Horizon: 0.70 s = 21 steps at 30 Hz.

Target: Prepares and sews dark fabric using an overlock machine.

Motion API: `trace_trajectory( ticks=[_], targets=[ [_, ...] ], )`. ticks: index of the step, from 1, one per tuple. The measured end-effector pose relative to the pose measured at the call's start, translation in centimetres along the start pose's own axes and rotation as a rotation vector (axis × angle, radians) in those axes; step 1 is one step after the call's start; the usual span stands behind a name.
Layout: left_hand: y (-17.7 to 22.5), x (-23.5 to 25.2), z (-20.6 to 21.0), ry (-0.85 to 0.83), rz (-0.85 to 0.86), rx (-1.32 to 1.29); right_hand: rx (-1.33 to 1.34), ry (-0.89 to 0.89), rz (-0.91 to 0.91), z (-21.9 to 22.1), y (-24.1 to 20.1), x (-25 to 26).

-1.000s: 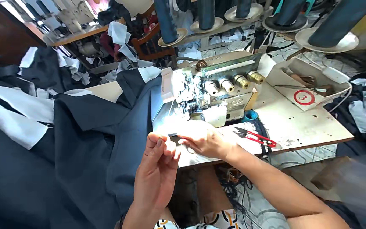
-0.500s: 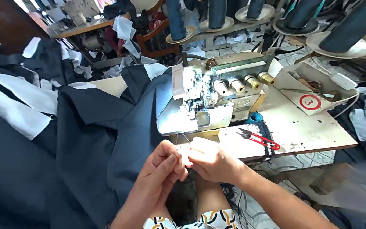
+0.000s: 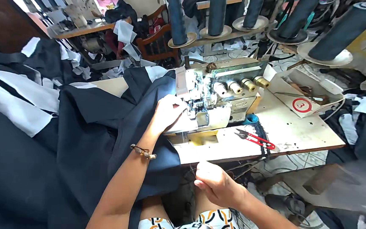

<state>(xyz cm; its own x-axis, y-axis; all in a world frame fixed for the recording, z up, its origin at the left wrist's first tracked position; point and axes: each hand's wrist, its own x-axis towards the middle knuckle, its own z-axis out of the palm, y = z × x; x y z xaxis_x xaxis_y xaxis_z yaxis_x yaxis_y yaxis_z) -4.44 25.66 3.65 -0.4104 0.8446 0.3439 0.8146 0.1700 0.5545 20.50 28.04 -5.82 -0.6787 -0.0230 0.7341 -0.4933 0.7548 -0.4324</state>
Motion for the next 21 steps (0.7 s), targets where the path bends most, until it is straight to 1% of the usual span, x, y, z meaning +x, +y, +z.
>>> trace_trajectory(
  ticks=[4, 7, 8, 10, 12, 13, 15, 17, 19, 20, 21],
  targets=[
    [-0.3, -0.3, 0.4, 0.04, 0.021, 0.03, 0.012, -0.007, -0.004, 0.3, 0.1, 0.0],
    [1.2, -1.5, -0.2, 0.021, 0.012, 0.047, 0.01, -0.001, 0.0, 0.4, 0.1, -0.1],
    [1.1, -1.5, -0.2, 0.029, 0.025, 0.061, 0.01, 0.001, 0.003, 0.4, 0.2, -0.2],
    [-0.4, -1.3, 0.2, 0.07, 0.068, 0.108, 0.017, 0.001, 0.009, 0.5, 0.4, -0.4],
    [-1.0, -2.5, -0.2, 0.085, 0.109, 0.191, 0.027, -0.006, 0.015, 0.5, 0.4, -0.4],
    [-0.5, -2.6, -0.7, 0.086, 0.071, 0.246, 0.028, -0.008, 0.015, 0.5, 0.4, -0.4],
    [0.6, -1.5, -2.1, 0.087, -0.08, 0.333, 0.025, -0.007, 0.011, 0.5, 0.3, -0.3],
    [-1.0, -0.5, -3.7, 0.108, -0.151, 0.404, 0.025, -0.01, 0.007, 0.6, 0.2, -0.4],
    [-3.3, -0.1, -5.5, 0.134, -0.236, 0.405, 0.023, -0.018, 0.005, 0.7, 0.1, -0.6],
    [-4.4, -0.3, -6.2, 0.196, -0.216, 0.403, 0.025, -0.021, 0.007, 0.7, 0.0, -0.7],
    [-4.8, -1.0, -6.7, 0.261, -0.146, 0.397, 0.025, -0.024, 0.012, 0.7, -0.1, -0.9]
  ],
)
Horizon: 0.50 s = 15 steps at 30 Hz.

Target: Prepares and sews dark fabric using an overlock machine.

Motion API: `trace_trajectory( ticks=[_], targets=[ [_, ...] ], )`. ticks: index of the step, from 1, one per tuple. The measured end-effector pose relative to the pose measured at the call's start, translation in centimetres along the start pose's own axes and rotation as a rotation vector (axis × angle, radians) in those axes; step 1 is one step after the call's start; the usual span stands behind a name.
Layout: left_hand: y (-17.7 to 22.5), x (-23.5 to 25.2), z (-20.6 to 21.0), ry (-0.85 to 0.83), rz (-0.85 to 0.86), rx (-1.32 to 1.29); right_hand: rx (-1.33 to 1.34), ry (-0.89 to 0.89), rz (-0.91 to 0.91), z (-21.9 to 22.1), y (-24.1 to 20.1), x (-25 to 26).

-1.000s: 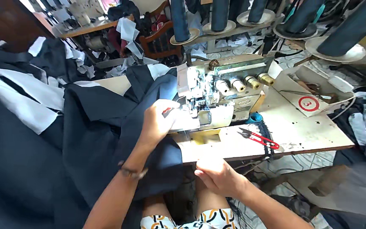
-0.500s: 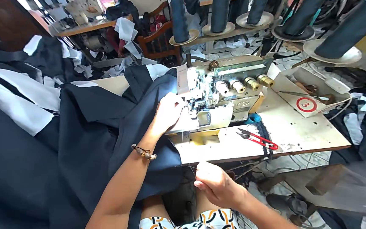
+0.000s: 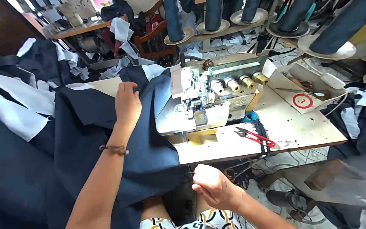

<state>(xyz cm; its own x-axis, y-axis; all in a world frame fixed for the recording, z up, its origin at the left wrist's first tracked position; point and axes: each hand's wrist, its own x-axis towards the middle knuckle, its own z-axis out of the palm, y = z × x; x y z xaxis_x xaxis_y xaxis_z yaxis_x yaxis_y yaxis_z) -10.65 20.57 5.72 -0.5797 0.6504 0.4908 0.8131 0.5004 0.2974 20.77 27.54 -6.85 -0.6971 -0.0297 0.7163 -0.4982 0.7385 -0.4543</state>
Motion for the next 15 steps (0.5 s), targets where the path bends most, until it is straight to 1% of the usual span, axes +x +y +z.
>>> trace_trajectory(
  ticks=[1, 2, 4, 5, 6, 7, 8, 9, 12, 15],
  targets=[
    [0.1, -1.3, -0.4, 0.082, 0.123, -0.018, 0.001, 0.001, 0.007, 0.0, 0.0, -0.3],
    [0.9, -3.1, -0.8, 0.126, 0.291, -0.041, 0.003, 0.007, 0.017, 0.0, -0.1, -0.6],
    [3.6, -7.1, -0.6, 0.15, 0.689, -0.089, 0.014, 0.024, 0.047, 0.1, -0.2, -1.5],
    [5.1, -8.6, -0.4, 0.084, 0.86, -0.122, 0.012, 0.029, 0.062, 0.1, -0.2, -1.9],
    [6.5, -9.3, -0.2, -0.02, 0.981, -0.154, 0.007, 0.031, 0.08, 0.0, -0.3, -2.3],
    [7.3, -9.4, 0.1, -0.115, 1.031, -0.189, -0.001, 0.035, 0.099, -0.2, -0.5, -2.7],
    [7.4, -9.1, 0.5, -0.172, 1.028, -0.212, -0.002, 0.039, 0.111, -0.4, -0.7, -3.1],
    [6.9, -8.6, 0.9, -0.187, 1.002, -0.229, 0.0, 0.046, 0.125, -0.7, -1.0, -3.4],
    [5.1, -7.6, 1.5, -0.15, 0.916, -0.223, -0.024, 0.068, 0.19, -2.1, -1.4, -4.9],
    [5.5, -7.6, 1.6, -0.143, 0.931, -0.211, -0.1, 0.05, 0.243, -3.7, -1.0, -6.3]
  ],
)
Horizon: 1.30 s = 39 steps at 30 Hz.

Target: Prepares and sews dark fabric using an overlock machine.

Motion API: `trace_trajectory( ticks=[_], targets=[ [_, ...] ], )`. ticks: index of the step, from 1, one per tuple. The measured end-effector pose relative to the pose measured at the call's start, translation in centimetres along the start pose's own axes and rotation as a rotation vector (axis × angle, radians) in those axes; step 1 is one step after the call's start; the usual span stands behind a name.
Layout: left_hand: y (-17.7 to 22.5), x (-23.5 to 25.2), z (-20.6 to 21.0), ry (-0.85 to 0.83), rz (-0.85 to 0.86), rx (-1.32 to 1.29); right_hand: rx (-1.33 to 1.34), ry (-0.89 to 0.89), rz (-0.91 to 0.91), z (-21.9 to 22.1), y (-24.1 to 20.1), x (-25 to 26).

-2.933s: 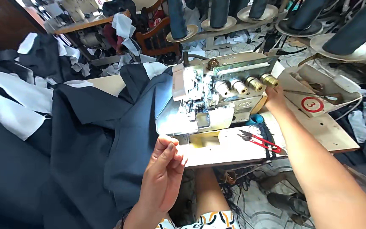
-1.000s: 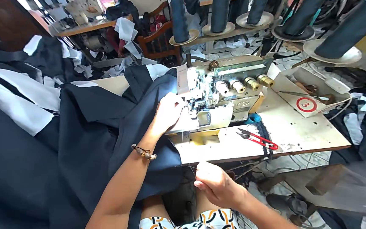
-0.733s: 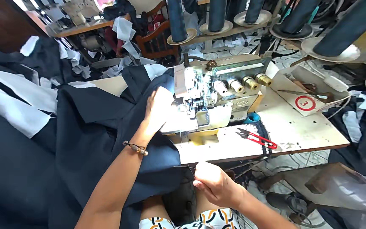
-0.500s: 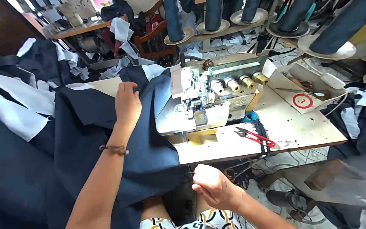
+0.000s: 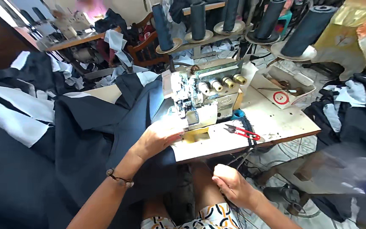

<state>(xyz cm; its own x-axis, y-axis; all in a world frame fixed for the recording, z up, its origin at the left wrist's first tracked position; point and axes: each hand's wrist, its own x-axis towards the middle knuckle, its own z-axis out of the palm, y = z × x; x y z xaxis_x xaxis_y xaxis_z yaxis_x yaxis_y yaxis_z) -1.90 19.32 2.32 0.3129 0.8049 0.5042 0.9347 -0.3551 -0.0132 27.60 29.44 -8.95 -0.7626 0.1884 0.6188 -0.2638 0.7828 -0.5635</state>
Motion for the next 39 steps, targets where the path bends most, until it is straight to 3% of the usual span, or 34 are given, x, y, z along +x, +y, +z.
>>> trace_trajectory(
  ticks=[6, 10, 14, 21, 25, 30, 39],
  targets=[
    [2.1, 0.4, 1.8, 0.049, 0.048, -0.113, -0.328, -0.141, -0.026, -2.8, 2.0, -0.8],
    [2.7, 0.4, 2.3, 0.049, 0.064, -0.109, -0.583, -0.058, 0.243, -7.5, 3.7, 2.1],
    [2.1, 0.6, 1.9, 0.037, 0.007, -0.071, -0.603, -0.05, 0.545, -9.7, 7.5, 3.9],
    [1.9, 0.4, 1.6, 0.043, -0.05, 0.032, -0.646, -0.004, 0.572, -9.4, 8.2, 4.2],
    [2.1, 0.5, 1.8, 0.062, -0.101, 0.057, -0.389, 0.027, 0.528, -9.2, 5.0, 5.2],
    [2.9, 1.0, 2.1, 0.079, -0.167, 0.112, 0.089, -0.221, 0.508, -5.2, 0.5, 8.1],
    [3.4, 1.1, 2.2, 0.102, -0.147, 0.129, -0.081, -0.236, 0.548, -1.8, 0.0, 11.0]
  ],
)
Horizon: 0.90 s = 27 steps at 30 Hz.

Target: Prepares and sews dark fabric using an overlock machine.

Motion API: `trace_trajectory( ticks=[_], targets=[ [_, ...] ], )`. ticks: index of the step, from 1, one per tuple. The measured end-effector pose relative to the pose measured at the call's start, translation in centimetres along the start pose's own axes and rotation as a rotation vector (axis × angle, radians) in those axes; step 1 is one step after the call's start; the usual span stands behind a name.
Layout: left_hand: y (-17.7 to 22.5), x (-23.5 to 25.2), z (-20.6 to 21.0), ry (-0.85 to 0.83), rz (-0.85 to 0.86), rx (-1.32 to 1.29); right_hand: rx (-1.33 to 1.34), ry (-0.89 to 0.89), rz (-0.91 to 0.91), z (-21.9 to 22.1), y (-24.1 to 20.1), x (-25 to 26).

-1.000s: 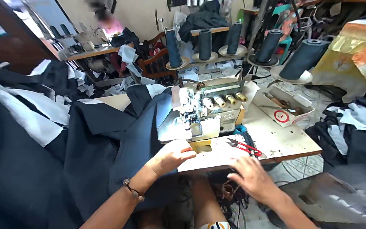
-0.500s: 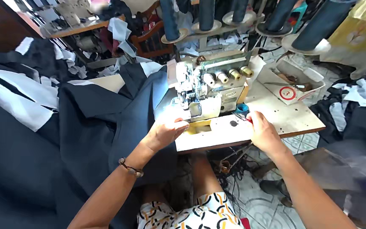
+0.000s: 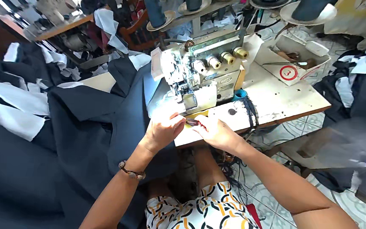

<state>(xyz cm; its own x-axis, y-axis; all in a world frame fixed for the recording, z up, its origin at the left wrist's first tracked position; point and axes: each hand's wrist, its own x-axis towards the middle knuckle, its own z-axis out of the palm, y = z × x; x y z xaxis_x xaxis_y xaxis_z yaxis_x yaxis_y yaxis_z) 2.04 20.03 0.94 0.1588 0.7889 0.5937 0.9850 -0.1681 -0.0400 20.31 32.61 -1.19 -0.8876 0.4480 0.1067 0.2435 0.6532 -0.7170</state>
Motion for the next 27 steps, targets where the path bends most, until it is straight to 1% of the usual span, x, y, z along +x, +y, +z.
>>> trace_trajectory(
  ticks=[5, 9, 13, 19, 23, 27],
  targets=[
    [0.0, 0.0, 0.1, 0.009, -0.003, 0.009, -0.031, 0.04, -0.031, -0.3, 0.3, -0.6],
    [0.0, 0.0, 0.0, 0.022, -0.017, 0.023, -0.067, 0.043, -0.016, -0.6, 0.6, -1.2],
    [0.0, 0.1, 0.0, 0.017, -0.023, 0.023, -0.109, 0.087, -0.031, -0.8, 0.4, -1.3],
    [0.3, 0.4, 0.0, 0.029, -0.008, 0.028, -0.094, 0.063, -0.027, -0.6, -0.3, -0.5],
    [0.2, 0.3, 0.0, 0.037, -0.026, 0.027, -0.094, 0.139, -0.077, -0.7, 0.6, -0.7],
    [0.1, 0.2, 0.1, 0.05, -0.106, -0.048, -0.244, 0.305, -0.034, -1.9, 3.7, -1.1]
  ],
)
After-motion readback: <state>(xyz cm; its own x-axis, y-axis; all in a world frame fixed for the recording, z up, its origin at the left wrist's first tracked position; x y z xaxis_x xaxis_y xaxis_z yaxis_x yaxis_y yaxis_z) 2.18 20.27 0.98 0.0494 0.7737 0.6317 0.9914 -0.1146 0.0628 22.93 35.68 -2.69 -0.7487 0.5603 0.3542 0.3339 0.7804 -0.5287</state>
